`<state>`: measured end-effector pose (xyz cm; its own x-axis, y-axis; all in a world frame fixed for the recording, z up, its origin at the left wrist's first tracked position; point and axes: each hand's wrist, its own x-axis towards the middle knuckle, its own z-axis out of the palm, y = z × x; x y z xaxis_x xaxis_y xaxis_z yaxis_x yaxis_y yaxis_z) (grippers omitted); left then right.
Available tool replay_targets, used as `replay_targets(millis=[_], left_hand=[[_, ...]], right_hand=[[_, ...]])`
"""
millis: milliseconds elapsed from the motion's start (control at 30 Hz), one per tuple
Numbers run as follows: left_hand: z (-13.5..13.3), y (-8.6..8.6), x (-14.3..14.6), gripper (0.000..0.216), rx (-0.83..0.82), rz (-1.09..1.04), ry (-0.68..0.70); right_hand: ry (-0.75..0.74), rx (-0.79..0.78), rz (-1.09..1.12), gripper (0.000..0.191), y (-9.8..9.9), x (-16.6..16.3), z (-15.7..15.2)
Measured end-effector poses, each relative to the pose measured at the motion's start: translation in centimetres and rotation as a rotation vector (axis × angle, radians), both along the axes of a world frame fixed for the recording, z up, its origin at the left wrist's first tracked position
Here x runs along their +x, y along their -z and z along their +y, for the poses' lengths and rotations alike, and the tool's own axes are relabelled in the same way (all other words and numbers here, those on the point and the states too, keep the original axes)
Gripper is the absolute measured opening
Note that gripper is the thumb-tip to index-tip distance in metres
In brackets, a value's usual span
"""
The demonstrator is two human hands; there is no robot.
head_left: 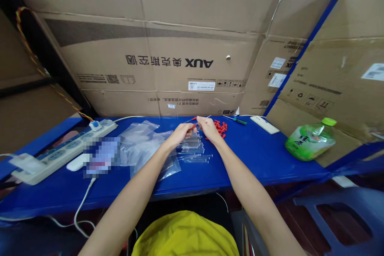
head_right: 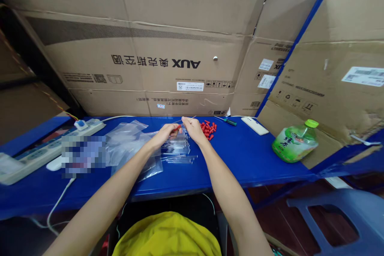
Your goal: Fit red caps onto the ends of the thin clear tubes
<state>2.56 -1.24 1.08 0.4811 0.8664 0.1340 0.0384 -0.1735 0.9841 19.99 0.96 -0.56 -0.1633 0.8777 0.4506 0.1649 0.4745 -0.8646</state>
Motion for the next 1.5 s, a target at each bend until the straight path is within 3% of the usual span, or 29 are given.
replay_targets(millis=[267,533,733,1033,1200,1333,1500], left_hand=[[0.1,0.6,0.0,0.030,0.072,0.003,0.025],[-0.1,1.0,0.5,0.020,-0.025,-0.082,0.081],[-0.9,0.3,0.8,0.023,-0.158,-0.138,0.098],[-0.6,0.5,0.7,0.021,-0.175,-0.214,0.097],[-0.5,0.7,1.1,0.018,-0.198,-0.247,0.026],[-0.7,0.4,1.3,0.015,-0.255,-0.305,0.085],[-0.8,0.2,1.1,0.035,-0.216,-0.270,0.043]], right_hand=[[0.039,0.115,-0.060,0.068,0.0,-0.3,-0.4],[0.106,0.085,-0.261,0.066,0.3,-0.2,-0.4],[0.094,0.067,-0.237,0.065,0.1,-0.4,-0.4],[0.117,0.089,-0.195,0.062,-0.3,-1.1,-1.1],[0.138,0.087,-0.174,0.065,-0.5,-1.3,-1.0],[0.163,0.117,-0.157,0.066,-0.8,-0.9,-0.9],[0.229,0.130,-0.150,0.066,-1.0,0.1,-1.0]])
